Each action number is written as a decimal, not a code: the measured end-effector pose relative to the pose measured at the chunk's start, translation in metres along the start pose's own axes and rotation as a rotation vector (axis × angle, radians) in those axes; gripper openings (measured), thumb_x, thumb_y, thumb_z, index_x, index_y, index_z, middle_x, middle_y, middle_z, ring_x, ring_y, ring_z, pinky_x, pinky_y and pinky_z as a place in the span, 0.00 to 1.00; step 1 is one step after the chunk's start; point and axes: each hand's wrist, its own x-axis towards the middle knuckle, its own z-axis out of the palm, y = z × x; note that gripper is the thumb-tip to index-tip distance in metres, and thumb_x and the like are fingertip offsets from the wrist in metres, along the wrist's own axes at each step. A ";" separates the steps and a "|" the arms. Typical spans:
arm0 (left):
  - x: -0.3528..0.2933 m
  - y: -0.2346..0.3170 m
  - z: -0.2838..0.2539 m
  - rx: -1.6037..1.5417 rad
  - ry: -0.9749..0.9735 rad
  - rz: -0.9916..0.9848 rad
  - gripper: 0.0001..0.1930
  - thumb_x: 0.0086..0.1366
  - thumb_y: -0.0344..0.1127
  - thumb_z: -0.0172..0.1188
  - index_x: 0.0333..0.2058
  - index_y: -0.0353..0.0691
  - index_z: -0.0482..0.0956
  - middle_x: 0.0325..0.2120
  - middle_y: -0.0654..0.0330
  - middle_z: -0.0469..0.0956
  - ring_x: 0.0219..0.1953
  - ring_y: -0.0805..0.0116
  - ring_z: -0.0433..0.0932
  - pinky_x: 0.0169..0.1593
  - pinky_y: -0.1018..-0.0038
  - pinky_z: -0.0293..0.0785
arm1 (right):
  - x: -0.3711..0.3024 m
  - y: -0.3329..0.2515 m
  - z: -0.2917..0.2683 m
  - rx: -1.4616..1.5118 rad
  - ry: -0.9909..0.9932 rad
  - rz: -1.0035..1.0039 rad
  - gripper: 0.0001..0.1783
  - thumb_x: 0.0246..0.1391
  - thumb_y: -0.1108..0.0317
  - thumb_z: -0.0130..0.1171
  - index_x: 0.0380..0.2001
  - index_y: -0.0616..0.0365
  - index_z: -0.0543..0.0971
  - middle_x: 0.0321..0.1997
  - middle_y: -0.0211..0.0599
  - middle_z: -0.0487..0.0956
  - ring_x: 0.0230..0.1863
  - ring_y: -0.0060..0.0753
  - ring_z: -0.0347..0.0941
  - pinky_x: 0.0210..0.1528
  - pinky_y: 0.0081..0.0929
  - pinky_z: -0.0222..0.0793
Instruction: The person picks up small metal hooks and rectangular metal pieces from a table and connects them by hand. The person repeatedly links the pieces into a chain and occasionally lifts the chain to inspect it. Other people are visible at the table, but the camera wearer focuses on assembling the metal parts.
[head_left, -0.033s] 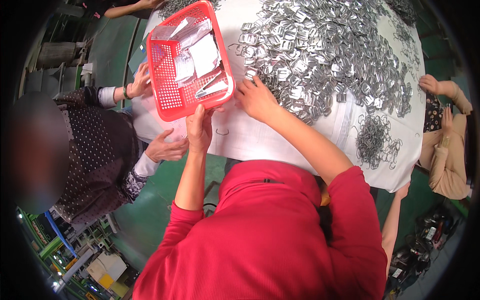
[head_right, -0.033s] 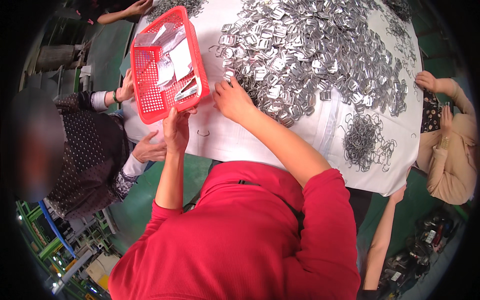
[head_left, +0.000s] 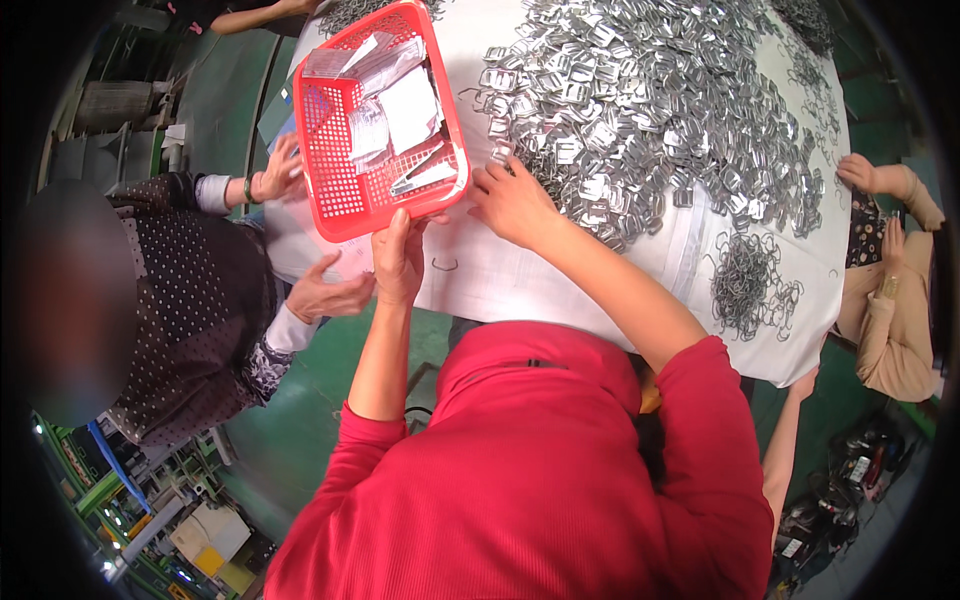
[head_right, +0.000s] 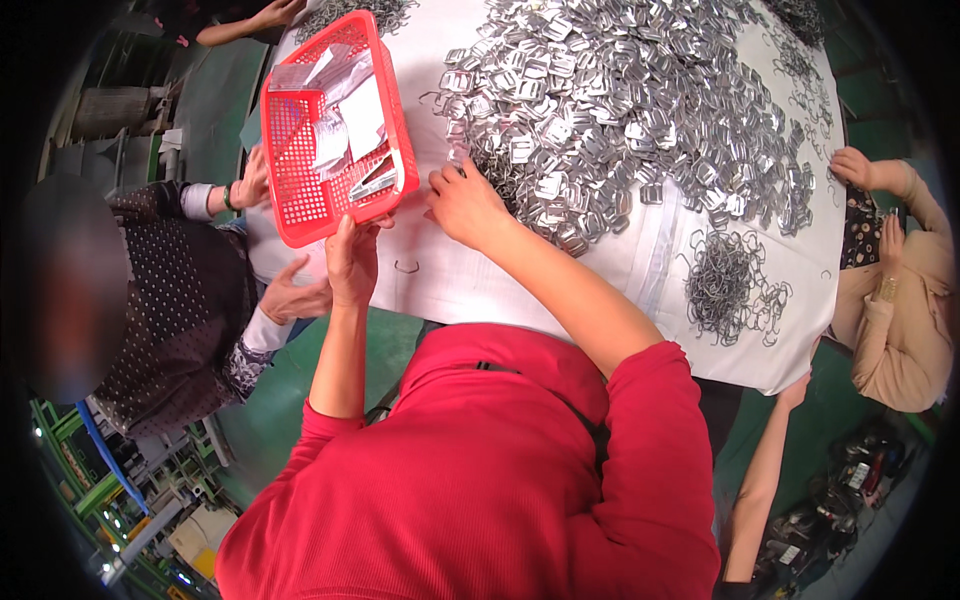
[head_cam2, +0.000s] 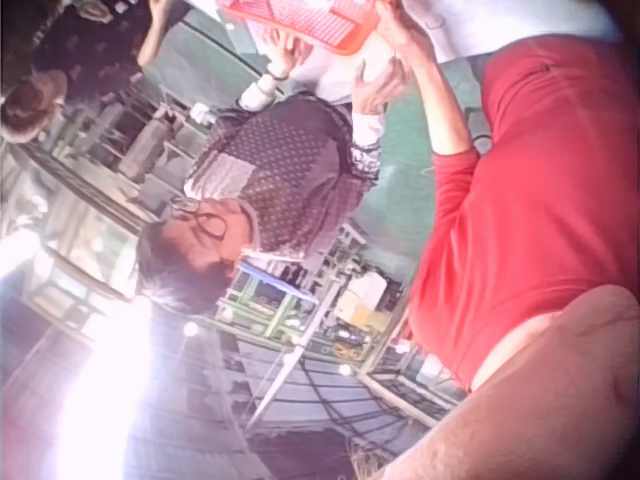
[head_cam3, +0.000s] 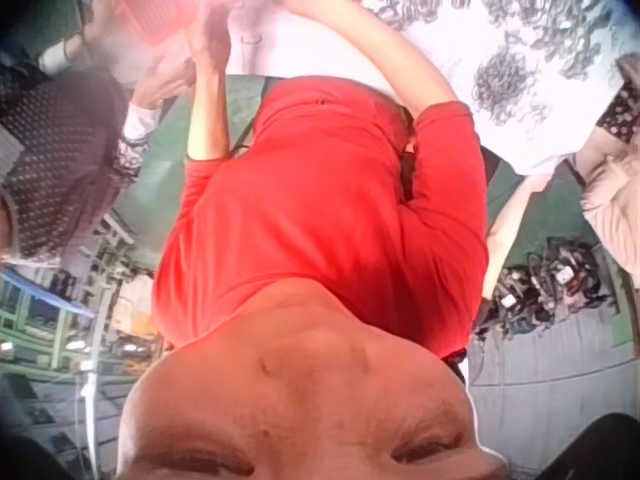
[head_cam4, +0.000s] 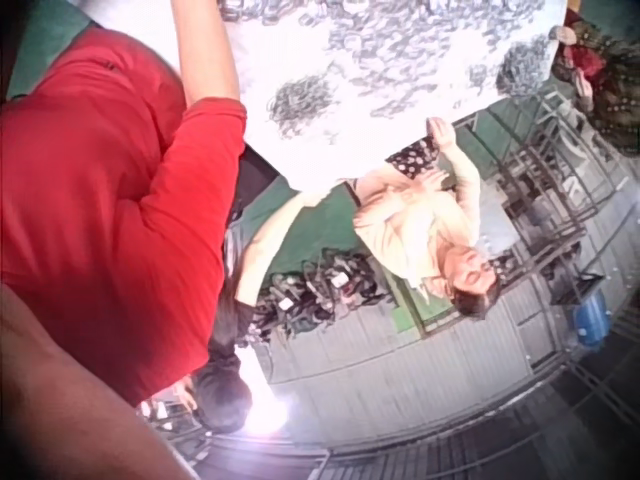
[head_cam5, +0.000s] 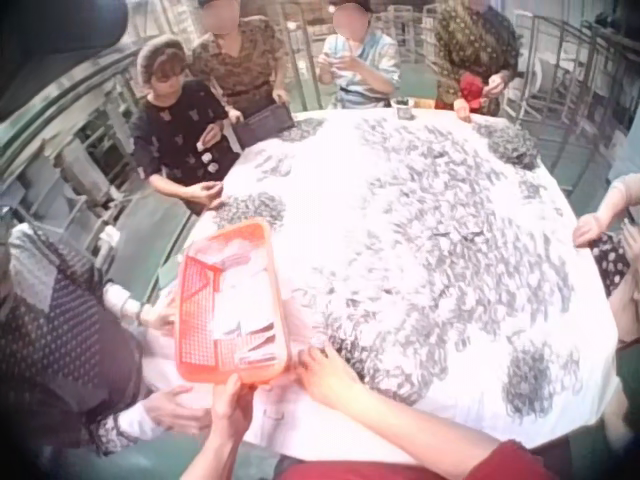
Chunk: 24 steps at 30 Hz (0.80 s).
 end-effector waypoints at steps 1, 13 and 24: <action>0.000 0.002 0.001 -0.003 0.007 -0.005 0.18 0.68 0.39 0.44 0.40 0.29 0.76 0.37 0.52 0.79 0.39 0.63 0.77 0.50 0.65 0.68 | 0.002 0.000 -0.007 0.034 0.015 -0.025 0.15 0.50 0.57 0.55 0.34 0.56 0.78 0.40 0.34 0.72 0.49 0.34 0.65 0.57 0.43 0.55; -0.002 -0.029 0.026 0.042 -0.008 -0.095 0.18 0.68 0.39 0.44 0.45 0.29 0.73 0.40 0.52 0.77 0.43 0.62 0.76 0.53 0.66 0.68 | 0.072 0.074 0.016 -0.010 -0.046 0.166 0.27 0.55 0.57 0.45 0.59 0.50 0.63 0.64 0.36 0.59 0.68 0.41 0.50 0.64 0.62 0.38; 0.013 -0.047 0.038 0.122 0.067 -0.101 0.23 0.71 0.45 0.38 0.50 0.30 0.71 0.46 0.52 0.75 0.47 0.67 0.74 0.52 0.71 0.68 | 0.022 0.065 -0.020 0.026 -0.017 0.092 0.19 0.57 0.63 0.46 0.51 0.53 0.72 0.59 0.33 0.68 0.65 0.38 0.56 0.67 0.53 0.39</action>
